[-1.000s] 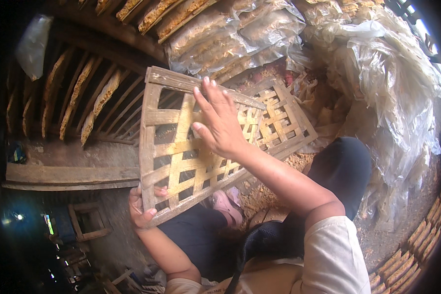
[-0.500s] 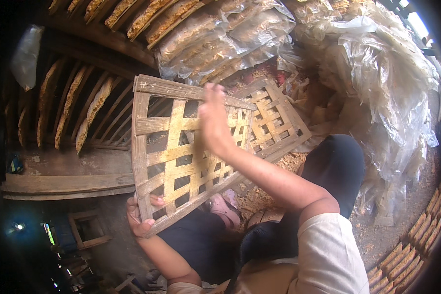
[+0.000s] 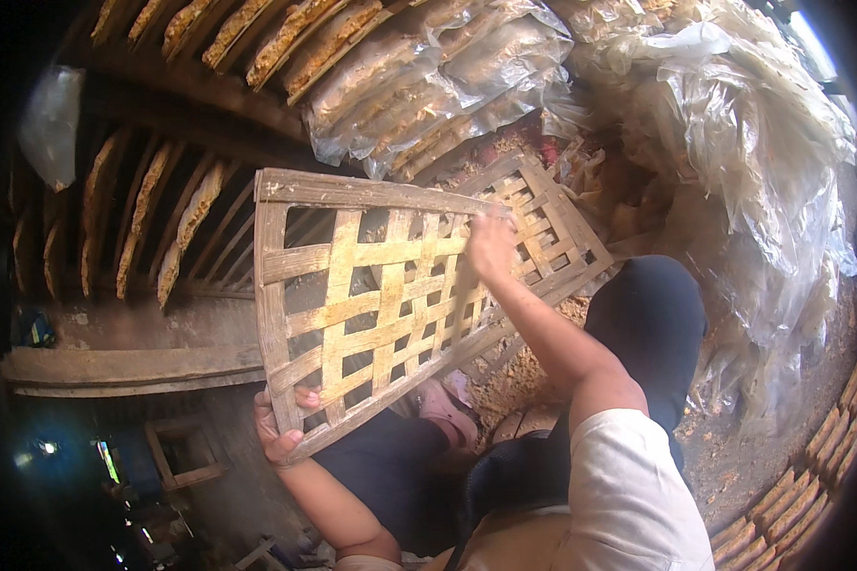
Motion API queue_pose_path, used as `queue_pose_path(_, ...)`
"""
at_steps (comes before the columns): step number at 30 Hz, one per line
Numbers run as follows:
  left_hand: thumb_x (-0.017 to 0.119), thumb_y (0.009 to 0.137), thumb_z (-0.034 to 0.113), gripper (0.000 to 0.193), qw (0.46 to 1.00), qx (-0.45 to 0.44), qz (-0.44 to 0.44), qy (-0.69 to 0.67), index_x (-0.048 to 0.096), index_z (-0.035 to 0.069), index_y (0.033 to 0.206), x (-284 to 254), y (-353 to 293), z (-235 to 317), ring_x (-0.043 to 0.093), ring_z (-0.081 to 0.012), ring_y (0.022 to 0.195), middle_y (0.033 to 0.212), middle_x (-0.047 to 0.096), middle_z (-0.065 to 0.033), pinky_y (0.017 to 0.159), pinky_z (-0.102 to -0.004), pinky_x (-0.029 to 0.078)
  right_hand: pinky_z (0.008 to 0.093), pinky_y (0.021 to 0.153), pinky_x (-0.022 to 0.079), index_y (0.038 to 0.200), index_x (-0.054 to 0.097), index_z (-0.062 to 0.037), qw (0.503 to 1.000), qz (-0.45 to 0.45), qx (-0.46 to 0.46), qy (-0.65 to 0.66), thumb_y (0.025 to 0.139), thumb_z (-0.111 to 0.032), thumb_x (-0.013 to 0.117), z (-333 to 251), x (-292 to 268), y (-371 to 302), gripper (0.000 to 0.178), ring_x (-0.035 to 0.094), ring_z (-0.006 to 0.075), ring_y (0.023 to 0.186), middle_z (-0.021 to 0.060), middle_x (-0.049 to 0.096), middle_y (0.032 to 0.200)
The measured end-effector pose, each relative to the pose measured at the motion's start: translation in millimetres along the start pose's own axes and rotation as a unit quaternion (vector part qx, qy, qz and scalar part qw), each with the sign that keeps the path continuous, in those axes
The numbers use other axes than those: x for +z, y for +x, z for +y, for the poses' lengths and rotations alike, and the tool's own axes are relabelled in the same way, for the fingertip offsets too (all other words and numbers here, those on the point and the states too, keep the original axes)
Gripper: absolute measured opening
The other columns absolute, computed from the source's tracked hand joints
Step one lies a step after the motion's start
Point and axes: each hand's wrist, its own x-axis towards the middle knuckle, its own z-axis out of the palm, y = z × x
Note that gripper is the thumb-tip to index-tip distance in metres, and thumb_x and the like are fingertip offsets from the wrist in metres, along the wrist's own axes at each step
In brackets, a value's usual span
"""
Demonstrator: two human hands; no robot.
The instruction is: The person sits on the floor and assembles a wooden lattice panel by hand, aligning and interlocking slats. The person then places the completed lattice into a plastic bag and sets it aside.
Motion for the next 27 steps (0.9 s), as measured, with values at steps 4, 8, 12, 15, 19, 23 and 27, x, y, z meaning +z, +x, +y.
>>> queue_pose_path(4, 0.062, 0.062, 0.005, 0.073, 1.0, 0.003, -0.017, 0.012, 0.05, 0.01, 0.134, 3, -6, 9, 0.064, -0.0372, 0.1, 0.095, 0.067, -0.0275, 0.105, -0.0562, 0.038, 0.0469, 0.12, 0.014, 0.154, 0.023, -0.0118, 0.954, 0.045, -0.281, 0.093, 0.102, -0.05, 0.023, -97, -1, -42, 0.064, 0.016, 0.0337, 0.148, 0.0202, 0.018, 0.16)
queue_pose_path(8, 0.06, 0.062, 0.003, 0.075, 0.999, 0.004, -0.035, 0.006, 0.05, 0.011, 0.135, -3, -2, 10, 0.065, -0.037, 0.098, 0.096, 0.067, -0.0275, 0.105, -0.0563, 0.038, 0.0442, 0.111, 0.035, 0.144, 0.04, -0.0091, 0.969, -0.081, -0.221, 0.071, 0.101, -0.034, 0.044, -58, -27, -6, 0.05, 0.043, 0.028, 0.132, 0.0179, 0.049, 0.139)
queue_pose_path(12, 0.065, 0.062, 0.006, 0.069, 1.0, -0.003, -0.005, -0.006, 0.052, 0.009, 0.13, -7, -3, 6, 0.064, -0.0351, 0.097, 0.094, 0.066, -0.0242, 0.103, -0.0578, 0.041, 0.0453, 0.098, 0.043, 0.134, 0.05, -0.0093, 0.963, -0.083, -0.233, -0.109, 0.095, -0.033, 0.059, -18, -45, 24, 0.046, 0.054, 0.0325, 0.12, 0.0172, 0.057, 0.128)
queue_pose_path(15, 0.064, 0.063, 0.005, 0.068, 1.0, -0.01, 0.009, -0.013, 0.051, 0.009, 0.13, -14, -8, 3, 0.063, -0.0347, 0.1, 0.094, 0.066, -0.0237, 0.104, -0.0576, 0.04, 0.046, 0.096, 0.044, 0.131, 0.05, -0.0095, 0.957, -0.101, -0.248, -0.11, 0.093, -0.034, 0.061, -26, -52, 21, 0.047, 0.056, 0.0346, 0.116, 0.0173, 0.059, 0.123)
queue_pose_path(19, 0.058, 0.063, 0.002, 0.073, 1.0, -0.012, -0.017, 0.004, 0.05, 0.013, 0.135, -17, -12, 5, 0.064, -0.0365, 0.101, 0.098, 0.067, -0.0269, 0.108, -0.0584, 0.036, 0.0439, 0.092, 0.047, 0.124, 0.054, -0.0081, 0.946, -0.072, -0.265, -0.174, 0.088, -0.033, 0.067, -36, -63, 10, 0.045, 0.059, 0.0361, 0.109, 0.0175, 0.063, 0.113)
queue_pose_path(23, 0.058, 0.064, 0.001, 0.074, 0.999, -0.018, -0.033, -0.024, 0.05, 0.014, 0.136, -16, -13, 5, 0.064, -0.0367, 0.103, 0.099, 0.067, -0.0273, 0.109, -0.0584, 0.034, 0.0442, 0.083, 0.05, 0.122, 0.055, -0.0081, 0.949, -0.056, -0.255, -0.175, 0.086, -0.031, 0.069, -32, -70, 7, 0.045, 0.062, 0.0367, 0.1, 0.0166, 0.064, 0.107)
queue_pose_path(27, 0.059, 0.064, 0.001, 0.074, 0.998, -0.013, -0.045, -0.042, 0.052, 0.016, 0.136, -10, -8, 4, 0.063, -0.0371, 0.105, 0.101, 0.066, -0.0276, 0.109, -0.0587, 0.033, 0.0453, 0.081, 0.051, 0.122, 0.056, -0.0092, 0.959, -0.031, -0.254, -0.122, 0.086, -0.026, 0.069, -23, -67, 8, 0.041, 0.063, 0.0374, 0.099, 0.0161, 0.065, 0.106)
